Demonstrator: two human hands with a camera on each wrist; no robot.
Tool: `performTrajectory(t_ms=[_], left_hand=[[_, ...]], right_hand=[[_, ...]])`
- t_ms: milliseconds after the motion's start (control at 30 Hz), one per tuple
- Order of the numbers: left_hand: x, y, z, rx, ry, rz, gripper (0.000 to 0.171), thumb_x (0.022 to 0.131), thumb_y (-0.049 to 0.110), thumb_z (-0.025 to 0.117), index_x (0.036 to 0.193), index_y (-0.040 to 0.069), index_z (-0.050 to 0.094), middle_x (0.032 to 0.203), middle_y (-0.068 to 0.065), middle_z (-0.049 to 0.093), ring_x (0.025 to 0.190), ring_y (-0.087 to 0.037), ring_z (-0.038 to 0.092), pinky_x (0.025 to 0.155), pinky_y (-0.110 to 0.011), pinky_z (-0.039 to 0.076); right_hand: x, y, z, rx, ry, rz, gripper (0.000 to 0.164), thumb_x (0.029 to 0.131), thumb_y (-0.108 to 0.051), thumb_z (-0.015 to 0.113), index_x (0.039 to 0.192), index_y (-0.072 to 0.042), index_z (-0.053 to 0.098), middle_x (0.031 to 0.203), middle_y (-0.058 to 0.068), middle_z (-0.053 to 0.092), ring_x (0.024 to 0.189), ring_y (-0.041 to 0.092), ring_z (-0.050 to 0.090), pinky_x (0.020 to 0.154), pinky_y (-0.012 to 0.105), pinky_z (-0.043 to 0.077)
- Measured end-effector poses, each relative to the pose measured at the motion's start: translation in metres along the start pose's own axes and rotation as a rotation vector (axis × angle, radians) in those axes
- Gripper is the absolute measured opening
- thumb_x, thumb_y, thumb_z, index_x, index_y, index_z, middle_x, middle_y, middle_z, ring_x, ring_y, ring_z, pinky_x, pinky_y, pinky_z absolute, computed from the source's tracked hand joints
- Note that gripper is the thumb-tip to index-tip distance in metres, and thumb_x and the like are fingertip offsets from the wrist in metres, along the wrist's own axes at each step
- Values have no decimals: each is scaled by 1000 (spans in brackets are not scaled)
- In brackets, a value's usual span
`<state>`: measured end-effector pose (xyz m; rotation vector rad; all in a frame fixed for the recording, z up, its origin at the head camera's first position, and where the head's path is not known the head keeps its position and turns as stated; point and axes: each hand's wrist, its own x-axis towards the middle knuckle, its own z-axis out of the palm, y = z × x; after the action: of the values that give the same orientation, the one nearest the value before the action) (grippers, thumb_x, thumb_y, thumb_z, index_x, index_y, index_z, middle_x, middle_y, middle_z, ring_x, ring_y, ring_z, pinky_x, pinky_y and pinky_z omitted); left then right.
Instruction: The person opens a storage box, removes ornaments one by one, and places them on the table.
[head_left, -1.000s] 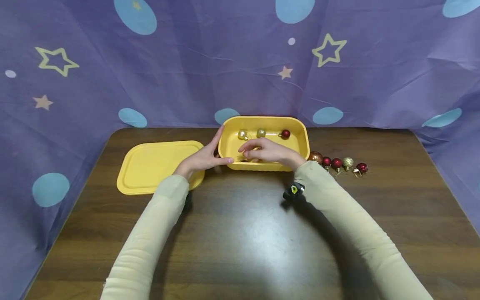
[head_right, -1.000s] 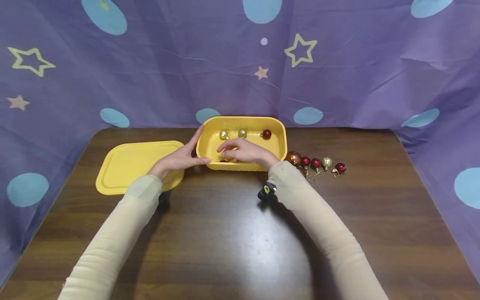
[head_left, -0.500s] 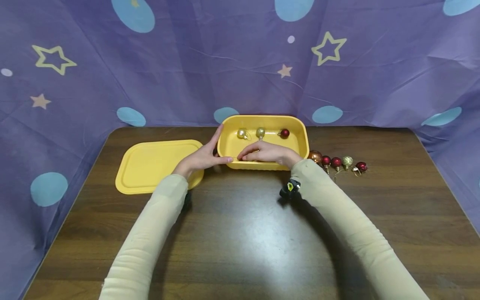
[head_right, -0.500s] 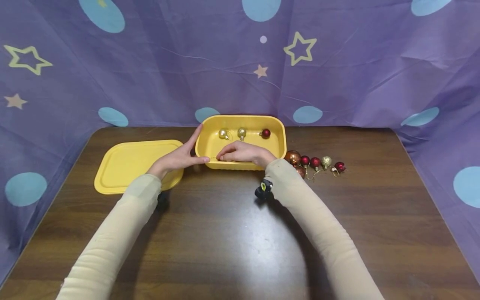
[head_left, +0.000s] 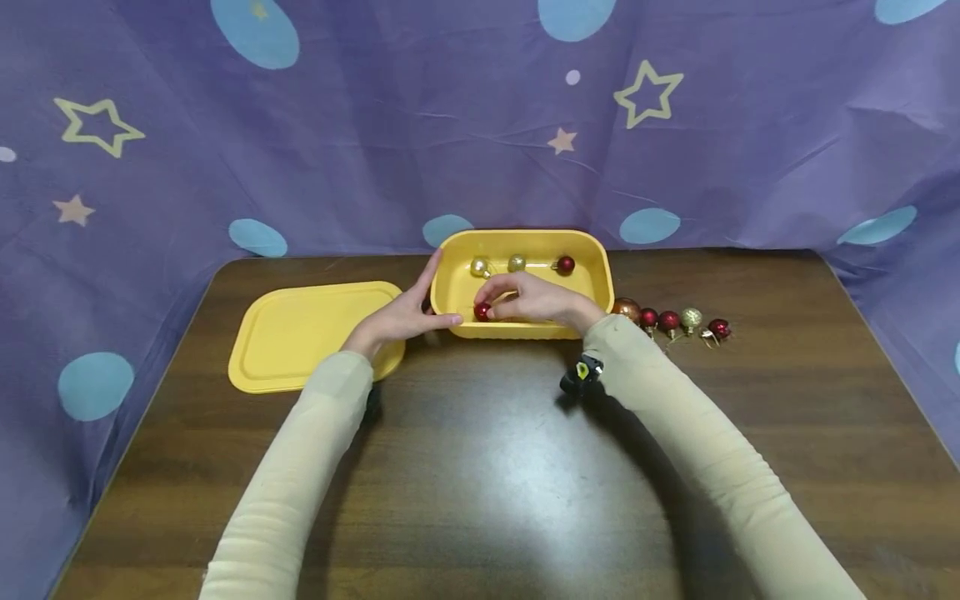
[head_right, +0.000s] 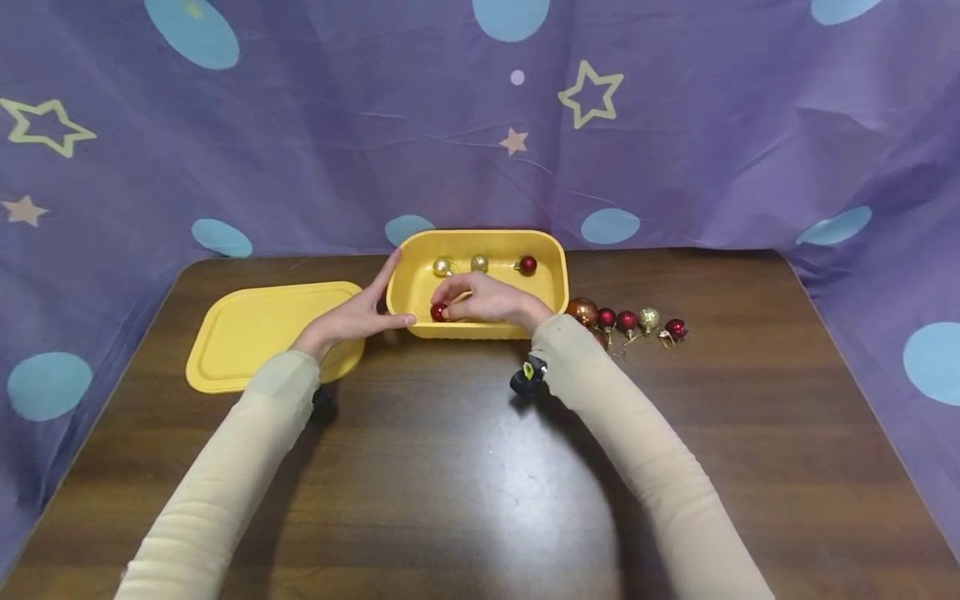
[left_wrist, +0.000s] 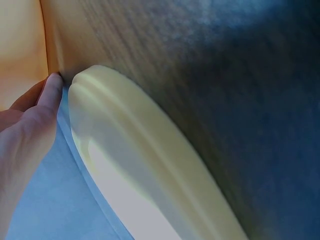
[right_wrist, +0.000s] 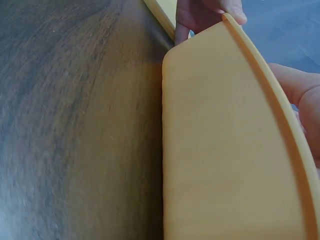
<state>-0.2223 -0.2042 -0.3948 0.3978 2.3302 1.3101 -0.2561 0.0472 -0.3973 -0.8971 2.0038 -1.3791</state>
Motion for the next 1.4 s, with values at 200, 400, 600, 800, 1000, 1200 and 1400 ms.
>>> performTrajectory(t_ms=[200,400,600,800,1000,1200,1400], left_hand=[[-1,-3,0,-10,17,9,108,89,27,72,151,41,-15,160,-7,-7,138,-29,19,107,-46,24],[3,-1,2,-7,10,23,108,89,26,72,151,40,-14,160,-5,-7,141,-27,16,110,-46,21],[2,-2,1,6,5,13,107,89,28,72,151,41,-15,160,-4,-9,143,-26,8,112,-47,16],[1,-1,0,13,2,1,107,89,28,71,151,41,-16,160,-3,-11,144,-26,1,114,-48,8],[-2,11,0,-12,-24,-23,109,89,23,72,153,30,-16,159,-8,-12,144,-29,2,113,-50,9],[-3,11,-1,-24,-23,-21,109,89,22,71,153,29,-16,159,-9,-13,144,-29,3,113,-49,10],[2,-1,1,-20,-9,10,108,89,26,71,151,40,-16,160,-4,-12,142,-25,8,111,-46,18]], right_hand=[[-6,-5,-4,-61,46,-64,27,88,-2,64,114,3,63,110,11,66,106,23,57,93,33,44],[-23,-6,-8,18,71,-93,27,89,0,64,115,6,61,112,15,64,106,25,58,93,34,46],[-39,-8,-10,23,119,-103,26,88,0,64,114,4,62,109,14,64,103,26,58,91,34,46],[-58,-10,-8,55,224,-90,26,89,2,64,114,6,61,110,16,62,100,26,60,88,32,48],[-83,-14,-11,133,291,-57,25,90,2,63,115,7,59,113,17,58,101,30,61,84,33,52],[-105,-17,-23,111,320,-52,25,91,1,63,115,6,59,113,18,59,102,29,61,82,33,53],[-125,-12,-35,45,338,-71,24,90,4,62,114,8,59,109,21,62,98,23,64,80,29,53]])
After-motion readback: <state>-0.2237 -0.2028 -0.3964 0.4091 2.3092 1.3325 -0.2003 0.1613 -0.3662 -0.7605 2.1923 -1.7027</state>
